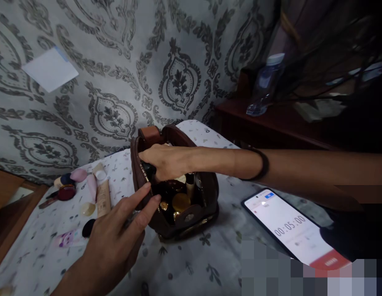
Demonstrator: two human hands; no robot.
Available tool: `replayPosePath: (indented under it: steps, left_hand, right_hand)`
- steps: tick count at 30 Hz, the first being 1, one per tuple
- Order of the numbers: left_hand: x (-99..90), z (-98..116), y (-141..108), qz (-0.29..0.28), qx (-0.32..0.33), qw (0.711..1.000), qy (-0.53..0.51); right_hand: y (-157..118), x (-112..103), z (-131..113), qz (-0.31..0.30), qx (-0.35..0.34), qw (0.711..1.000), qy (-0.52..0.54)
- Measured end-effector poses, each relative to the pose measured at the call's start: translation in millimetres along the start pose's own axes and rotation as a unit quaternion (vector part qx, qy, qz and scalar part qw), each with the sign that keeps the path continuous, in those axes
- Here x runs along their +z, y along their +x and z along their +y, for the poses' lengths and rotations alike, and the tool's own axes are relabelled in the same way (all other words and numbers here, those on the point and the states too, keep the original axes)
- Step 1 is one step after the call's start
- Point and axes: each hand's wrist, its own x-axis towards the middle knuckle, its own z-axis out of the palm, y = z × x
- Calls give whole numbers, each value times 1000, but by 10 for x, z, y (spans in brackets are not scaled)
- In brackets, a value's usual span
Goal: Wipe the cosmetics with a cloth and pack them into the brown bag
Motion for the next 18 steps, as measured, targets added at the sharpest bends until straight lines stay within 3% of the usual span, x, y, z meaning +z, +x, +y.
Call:
replayPosePath:
  steps: [9, 18]
  left_hand:
    - [-12, -5, 18, -22, 2, 1000, 3]
    - [-74, 25, -7, -52, -4, 998, 26]
  right_hand:
    - [16, 4, 82, -10, 17, 999, -28]
    - [32, -130, 53, -24, -1, 999, -32]
